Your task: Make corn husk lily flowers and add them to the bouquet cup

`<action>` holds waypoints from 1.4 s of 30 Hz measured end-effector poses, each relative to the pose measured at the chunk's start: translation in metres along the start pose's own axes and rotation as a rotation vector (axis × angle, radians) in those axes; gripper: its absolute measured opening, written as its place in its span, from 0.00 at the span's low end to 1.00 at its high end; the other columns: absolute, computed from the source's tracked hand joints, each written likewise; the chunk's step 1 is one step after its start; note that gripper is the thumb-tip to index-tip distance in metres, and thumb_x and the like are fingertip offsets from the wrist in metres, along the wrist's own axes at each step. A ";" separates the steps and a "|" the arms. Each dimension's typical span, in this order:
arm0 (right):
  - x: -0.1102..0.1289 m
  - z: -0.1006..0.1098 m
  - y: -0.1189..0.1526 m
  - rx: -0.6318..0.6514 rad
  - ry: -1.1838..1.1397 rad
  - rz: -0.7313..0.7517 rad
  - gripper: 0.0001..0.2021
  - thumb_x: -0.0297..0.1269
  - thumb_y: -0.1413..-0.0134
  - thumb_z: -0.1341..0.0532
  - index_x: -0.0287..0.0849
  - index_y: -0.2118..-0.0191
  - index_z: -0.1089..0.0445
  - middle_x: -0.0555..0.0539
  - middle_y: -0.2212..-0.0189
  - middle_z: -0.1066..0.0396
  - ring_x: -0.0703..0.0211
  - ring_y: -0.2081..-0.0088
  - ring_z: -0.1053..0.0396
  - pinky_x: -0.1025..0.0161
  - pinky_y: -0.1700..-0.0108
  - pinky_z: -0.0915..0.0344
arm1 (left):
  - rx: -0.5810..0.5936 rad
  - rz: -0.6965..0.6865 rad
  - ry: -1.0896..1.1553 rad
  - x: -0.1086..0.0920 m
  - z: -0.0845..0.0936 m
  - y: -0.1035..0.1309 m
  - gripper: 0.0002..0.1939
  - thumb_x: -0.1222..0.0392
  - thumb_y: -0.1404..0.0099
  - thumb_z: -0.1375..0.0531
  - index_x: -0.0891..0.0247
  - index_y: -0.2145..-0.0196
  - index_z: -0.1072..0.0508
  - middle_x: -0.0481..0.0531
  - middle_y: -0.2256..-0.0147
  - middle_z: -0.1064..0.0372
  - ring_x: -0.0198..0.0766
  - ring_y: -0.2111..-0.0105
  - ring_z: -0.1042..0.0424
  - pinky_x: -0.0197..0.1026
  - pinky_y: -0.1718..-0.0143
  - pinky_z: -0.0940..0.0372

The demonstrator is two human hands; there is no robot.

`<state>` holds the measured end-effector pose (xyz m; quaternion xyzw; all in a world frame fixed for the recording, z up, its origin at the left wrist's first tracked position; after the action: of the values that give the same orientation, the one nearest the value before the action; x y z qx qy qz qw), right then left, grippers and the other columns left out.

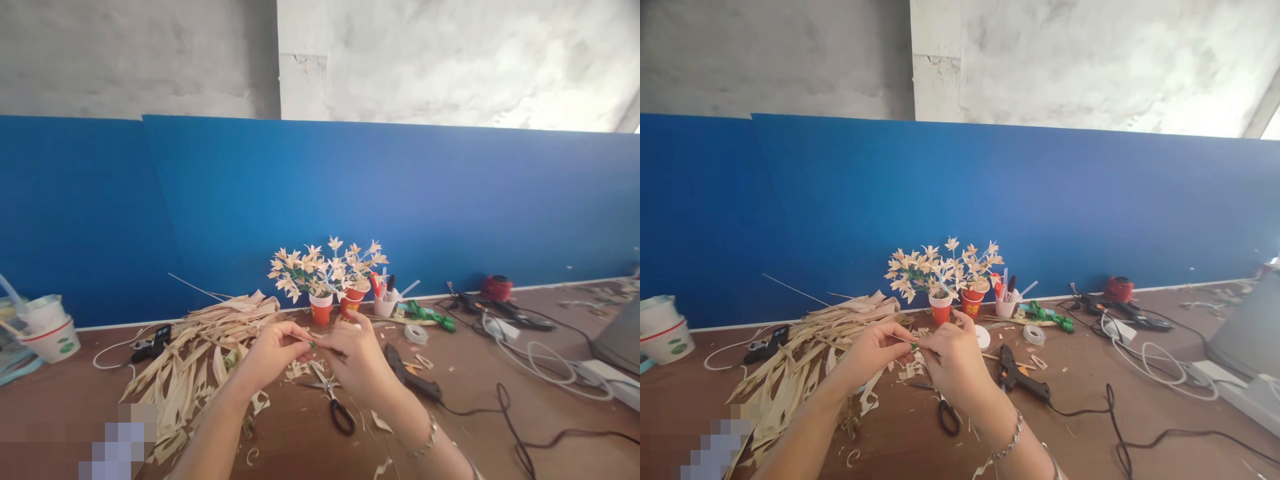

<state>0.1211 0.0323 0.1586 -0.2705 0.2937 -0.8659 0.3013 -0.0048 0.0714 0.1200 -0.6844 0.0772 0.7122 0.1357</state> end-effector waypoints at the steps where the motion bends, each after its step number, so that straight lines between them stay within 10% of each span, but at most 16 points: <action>1: -0.002 0.000 0.000 0.011 -0.051 -0.026 0.10 0.28 0.48 0.42 0.48 0.69 0.24 0.52 0.81 0.29 0.63 0.74 0.35 0.50 0.46 0.51 | 0.022 -0.023 -0.013 -0.001 0.000 0.001 0.07 0.60 0.51 0.35 0.65 0.74 0.27 0.49 0.78 0.28 0.36 0.75 0.29 0.37 0.70 0.35; 10: -0.027 -0.024 0.012 0.361 -0.582 -0.401 0.08 0.34 0.50 0.42 0.41 0.71 0.25 0.49 0.77 0.26 0.63 0.79 0.34 0.67 0.77 0.40 | 0.075 -0.160 -0.142 -0.006 -0.006 0.004 0.05 0.59 0.46 0.38 0.64 0.75 0.27 0.49 0.79 0.31 0.36 0.76 0.31 0.36 0.73 0.38; 14: -0.022 -0.014 0.006 0.146 -0.198 -0.251 0.06 0.30 0.53 0.40 0.43 0.67 0.27 0.50 0.75 0.26 0.58 0.70 0.30 0.56 0.57 0.38 | -0.023 -0.059 -0.096 0.003 -0.009 -0.002 0.06 0.59 0.49 0.37 0.64 0.76 0.29 0.47 0.84 0.33 0.35 0.81 0.32 0.36 0.78 0.39; 18: -0.012 -0.011 0.004 0.014 0.110 -0.150 0.07 0.24 0.55 0.41 0.43 0.75 0.31 0.50 0.76 0.27 0.57 0.67 0.31 0.46 0.44 0.55 | -0.055 -0.027 -0.049 0.006 -0.010 -0.005 0.06 0.61 0.51 0.36 0.64 0.78 0.29 0.46 0.83 0.32 0.34 0.81 0.33 0.36 0.77 0.38; 38: -0.023 -0.005 0.006 -0.069 0.000 -0.273 0.05 0.28 0.54 0.40 0.44 0.76 0.29 0.53 0.77 0.27 0.59 0.72 0.32 0.45 0.43 0.58 | 0.099 0.083 -0.049 0.018 -0.006 -0.004 0.13 0.58 0.49 0.37 0.68 0.84 0.34 0.50 0.67 0.34 0.22 0.85 0.44 0.31 0.86 0.55; 42: -0.026 -0.004 0.006 -0.071 0.011 -0.283 0.06 0.27 0.55 0.40 0.45 0.76 0.29 0.52 0.76 0.26 0.59 0.72 0.31 0.46 0.43 0.58 | 0.152 -0.014 0.042 0.007 -0.005 -0.001 0.12 0.62 0.51 0.36 0.67 0.85 0.33 0.49 0.69 0.37 0.28 0.75 0.39 0.31 0.77 0.45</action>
<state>0.1381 0.0478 0.1439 -0.3149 0.2849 -0.8902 0.1648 0.0006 0.0714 0.1130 -0.6875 0.1291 0.6887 0.1905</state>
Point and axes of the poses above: each hand's wrist, its own y-axis away from the middle knuckle, its own z-axis out of the back of the hand, x = y × z, the point moved 7 cm from there along -y, towards the middle knuckle
